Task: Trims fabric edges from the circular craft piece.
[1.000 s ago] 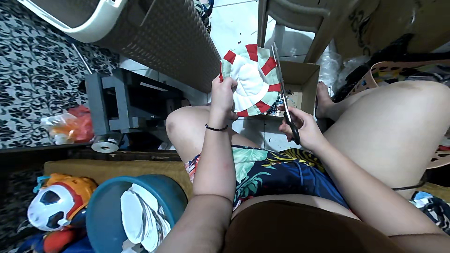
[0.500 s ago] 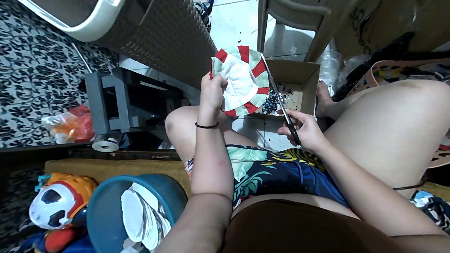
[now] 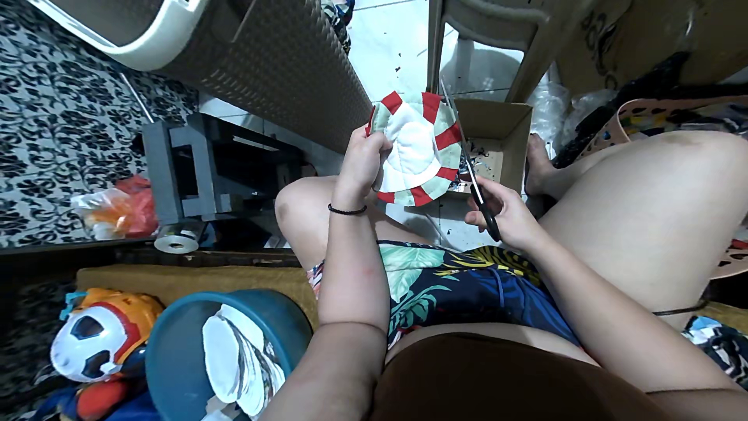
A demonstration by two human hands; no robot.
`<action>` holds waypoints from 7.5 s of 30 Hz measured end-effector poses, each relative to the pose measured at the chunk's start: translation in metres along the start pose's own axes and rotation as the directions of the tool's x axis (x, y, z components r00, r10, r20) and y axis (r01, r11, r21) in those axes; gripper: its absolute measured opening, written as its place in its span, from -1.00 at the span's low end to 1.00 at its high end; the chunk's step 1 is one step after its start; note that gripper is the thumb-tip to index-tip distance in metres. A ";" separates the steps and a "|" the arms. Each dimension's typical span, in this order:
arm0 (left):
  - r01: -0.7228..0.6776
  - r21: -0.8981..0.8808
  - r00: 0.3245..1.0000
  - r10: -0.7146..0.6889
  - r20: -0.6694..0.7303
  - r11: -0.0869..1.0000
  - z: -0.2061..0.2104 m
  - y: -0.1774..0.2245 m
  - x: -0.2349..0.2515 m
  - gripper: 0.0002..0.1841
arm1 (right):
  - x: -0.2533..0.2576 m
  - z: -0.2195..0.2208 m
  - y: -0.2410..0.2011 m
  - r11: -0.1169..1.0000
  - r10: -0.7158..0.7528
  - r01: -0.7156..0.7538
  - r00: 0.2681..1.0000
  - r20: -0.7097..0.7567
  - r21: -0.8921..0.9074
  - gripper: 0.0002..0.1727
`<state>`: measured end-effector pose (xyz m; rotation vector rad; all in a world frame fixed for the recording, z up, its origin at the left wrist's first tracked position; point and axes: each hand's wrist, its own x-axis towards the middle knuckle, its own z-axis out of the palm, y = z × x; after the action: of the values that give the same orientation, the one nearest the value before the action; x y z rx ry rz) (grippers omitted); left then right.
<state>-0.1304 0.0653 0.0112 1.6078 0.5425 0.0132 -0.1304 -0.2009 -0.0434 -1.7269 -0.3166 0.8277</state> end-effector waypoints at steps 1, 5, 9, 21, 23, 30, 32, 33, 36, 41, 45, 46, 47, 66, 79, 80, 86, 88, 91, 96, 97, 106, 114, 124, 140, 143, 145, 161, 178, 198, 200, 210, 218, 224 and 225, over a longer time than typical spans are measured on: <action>-0.003 0.003 1.000 0.003 0.010 1.000 -0.001 0.000 0.000 -0.78 | 0.000 0.000 0.000 1.000 -0.006 0.006 1.000 -0.006 0.001 -0.09; -0.001 0.017 1.000 0.001 0.013 1.000 -0.004 0.000 0.000 -0.78 | -0.002 -0.001 0.001 1.000 -0.024 0.024 0.999 -0.034 -0.001 -0.14; 0.005 0.035 1.000 -0.005 0.012 0.999 -0.011 0.001 0.001 -0.78 | -0.004 -0.003 -0.001 1.000 -0.001 0.000 0.999 -0.037 -0.011 -0.14; -0.063 0.105 0.997 0.059 0.046 0.992 -0.028 0.002 0.002 -0.78 | -0.009 -0.007 -0.003 0.999 -0.014 0.015 1.000 0.008 -0.045 -0.09; -0.074 0.101 0.996 0.068 0.065 0.992 -0.028 0.001 0.003 -0.78 | -0.009 -0.008 -0.003 0.997 0.007 -0.003 0.999 0.050 -0.081 0.10; -0.060 0.091 0.986 0.045 0.158 0.994 -0.016 0.000 0.003 -0.76 | -0.008 -0.005 -0.005 0.992 -0.022 0.027 0.999 0.039 -0.126 0.22; -0.054 0.115 0.985 0.034 0.170 0.992 -0.015 -0.001 0.004 -0.79 | -0.007 -0.006 -0.005 0.994 -0.030 0.031 0.999 0.020 -0.101 0.20; -0.053 0.124 0.984 0.030 0.176 0.991 -0.014 -0.001 0.005 -0.80 | -0.007 -0.006 -0.005 0.995 -0.034 0.035 0.999 0.011 -0.096 0.20; -0.044 0.131 0.983 0.019 0.184 0.990 -0.012 -0.002 0.006 -0.81 | -0.007 -0.007 -0.005 0.994 -0.044 0.044 0.999 -0.007 -0.096 0.20; -0.049 0.131 0.981 0.022 0.195 0.990 -0.011 -0.004 0.008 -0.80 | -0.005 -0.006 -0.004 0.995 -0.061 0.059 0.998 -0.033 -0.075 0.14; -0.021 0.172 0.984 -0.010 0.180 0.985 -0.013 -0.003 0.011 -0.83 | -0.005 -0.007 -0.003 0.995 -0.066 0.060 0.996 -0.064 -0.081 0.09; -0.019 0.175 0.985 -0.012 0.174 0.984 -0.013 -0.003 0.012 -0.83 | -0.005 -0.008 -0.003 0.995 -0.061 0.055 0.996 -0.071 -0.085 0.07; -0.018 0.175 0.985 -0.012 0.170 0.984 -0.014 -0.002 0.012 -0.83 | -0.006 -0.009 -0.004 0.995 -0.054 0.048 0.996 -0.072 -0.087 0.07; -0.027 0.136 0.986 0.004 0.165 0.990 -0.013 -0.006 0.018 -0.83 | -0.003 -0.010 -0.002 0.991 -0.014 0.000 0.995 -0.101 -0.136 0.01; 0.004 0.196 0.990 -0.031 0.134 0.981 -0.018 -0.001 0.022 -0.81 | -0.007 -0.018 -0.003 0.998 0.037 -0.038 0.999 -0.031 -0.046 -0.11; 0.008 0.198 0.990 -0.036 0.135 0.980 -0.018 -0.001 0.022 -0.81 | -0.007 -0.019 -0.002 0.998 0.043 -0.043 0.999 -0.010 -0.036 -0.12; 0.017 0.195 0.984 -0.051 0.172 0.981 -0.014 -0.001 0.021 -0.82 | -0.005 -0.020 -0.002 0.999 0.032 -0.028 0.997 0.076 -0.046 0.04; 0.016 0.201 0.978 -0.057 0.201 0.980 -0.012 -0.002 0.021 -0.83 | -0.005 -0.020 -0.003 0.997 0.044 -0.040 0.997 0.062 -0.062 0.06; 0.010 0.193 0.966 -0.059 0.250 0.981 -0.009 -0.004 0.021 -0.81 | -0.004 -0.021 -0.002 0.996 0.028 -0.024 0.999 0.040 -0.089 0.06; 0.021 0.228 0.959 -0.084 0.271 0.974 -0.009 -0.003 0.022 -0.81 | -0.005 -0.022 -0.003 0.996 0.015 -0.014 1.000 0.009 -0.086 -0.01; 0.024 0.238 0.958 -0.090 0.271 0.971 -0.009 -0.003 0.022 -0.81 | -0.005 -0.023 -0.003 0.996 0.018 -0.018 1.000 0.003 -0.092 -0.01; 0.050 0.347 0.944 -0.158 0.291 0.937 -0.014 0.004 0.033 -0.79 | -0.009 -0.035 -0.009 0.988 0.063 -0.061 0.998 0.008 -0.142 -0.05; -0.019 0.409 0.888 -0.173 0.426 0.912 -0.002 0.029 0.061 -0.75 | -0.004 -0.035 -0.012 0.989 0.079 -0.080 0.997 -0.014 -0.121 0.01; -0.040 0.388 0.858 -0.168 0.486 0.921 0.008 0.029 0.070 -0.73 | 0.006 -0.037 -0.013 0.995 0.045 -0.049 0.998 -0.049 -0.083 0.02; -0.066 0.418 0.852 -0.167 0.495 0.906 0.002 0.022 0.071 -0.70 | 0.000 -0.041 -0.014 0.994 0.043 -0.050 0.997 -0.067 -0.100 -0.06; -0.087 0.459 0.852 -0.173 0.494 0.884 -0.001 0.022 0.072 -0.68 | -0.002 -0.042 -0.011 0.994 0.046 -0.053 0.996 -0.079 -0.100 -0.10; -0.098 0.483 0.853 -0.176 0.491 0.870 -0.004 0.021 0.072 -0.68 | -0.002 -0.044 -0.011 0.993 0.050 -0.057 0.996 -0.070 -0.103 -0.11; -0.104 0.277 0.859 -0.054 0.509 0.955 -0.003 0.011 0.075 -0.72 | 0.003 -0.035 -0.009 0.990 -0.039 0.048 0.997 0.070 -0.133 0.20; -0.434 -0.009 0.559 0.277 0.782 0.901 0.008 -0.008 0.081 -0.62 | 0.017 -0.035 -0.023 0.961 -0.238 0.265 0.938 -0.251 0.079 -0.19; -0.275 0.024 0.690 0.180 0.701 0.961 0.035 -0.016 0.066 -0.72 | 0.022 -0.016 -0.032 0.938 -0.256 0.344 0.783 -0.567 0.051 -0.30; -0.024 -0.279 0.757 0.200 0.622 0.960 0.042 -0.023 0.058 -0.52 | 0.024 -0.022 -0.032 0.899 -0.222 0.412 0.719 -0.659 0.147 -0.30; 0.500 -0.751 0.790 0.128 0.599 0.432 0.116 -0.036 0.007 0.16 | 0.030 -0.026 -0.028 0.779 0.147 0.365 0.686 -0.713 0.511 -0.38; 0.443 -0.778 0.857 0.042 0.513 0.446 0.100 -0.037 0.013 -0.54 | 0.027 -0.026 -0.032 0.844 0.033 0.323 0.765 -0.643 0.428 -0.34; 0.334 -0.685 0.865 0.079 0.496 0.647 0.088 -0.031 0.014 -0.72 | 0.029 -0.028 -0.030 0.853 0.027 0.313 0.772 -0.634 0.417 -0.36; 0.332 -0.638 0.865 0.045 0.499 0.695 0.086 -0.028 0.013 -0.71 | 0.029 -0.029 -0.030 0.854 0.030 0.312 0.769 -0.638 0.416 -0.37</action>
<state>-0.1003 -0.0109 -0.0301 0.7399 0.2162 -0.2711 -0.0841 -0.1953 -0.0230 -1.3514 0.2143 0.1433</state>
